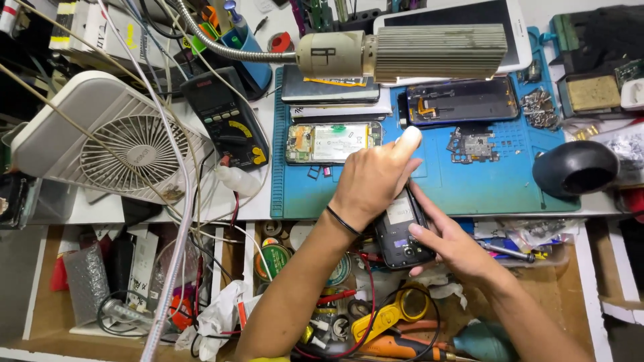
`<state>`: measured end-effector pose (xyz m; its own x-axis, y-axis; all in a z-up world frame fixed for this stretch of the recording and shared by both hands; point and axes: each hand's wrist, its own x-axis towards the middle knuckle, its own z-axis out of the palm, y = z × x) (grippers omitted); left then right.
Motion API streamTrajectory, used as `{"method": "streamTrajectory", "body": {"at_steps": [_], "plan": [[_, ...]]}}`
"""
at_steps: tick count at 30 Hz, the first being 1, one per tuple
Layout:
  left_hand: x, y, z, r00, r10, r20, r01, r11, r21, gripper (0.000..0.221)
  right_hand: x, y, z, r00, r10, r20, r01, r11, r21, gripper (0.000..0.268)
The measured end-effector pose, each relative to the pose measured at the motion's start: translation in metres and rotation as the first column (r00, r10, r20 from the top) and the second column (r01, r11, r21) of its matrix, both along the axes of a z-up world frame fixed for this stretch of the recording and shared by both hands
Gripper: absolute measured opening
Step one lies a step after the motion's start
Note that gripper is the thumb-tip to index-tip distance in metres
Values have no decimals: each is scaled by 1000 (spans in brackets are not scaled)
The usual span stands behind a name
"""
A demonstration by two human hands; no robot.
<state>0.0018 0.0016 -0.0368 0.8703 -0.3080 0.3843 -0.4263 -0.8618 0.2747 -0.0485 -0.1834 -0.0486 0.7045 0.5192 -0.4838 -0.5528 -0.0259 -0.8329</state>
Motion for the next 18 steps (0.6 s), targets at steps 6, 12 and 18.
{"method": "streamTrajectory", "body": {"at_steps": [6, 12, 18], "plan": [[-7, -4, 15, 971, -180, -155, 147, 968, -203, 37, 1, -4, -12, 1000, 4, 30, -5, 1000, 28, 83], [-13, -5, 39, 938, -250, -240, 174, 938, -299, 40, 3, -5, -10, 1000, 9, 27, -11, 998, 68, 83], [-6, 1, 36, 955, -220, -200, 172, 957, -233, 38, 2, -8, -19, 999, 46, 23, -48, 995, 84, 83]]}}
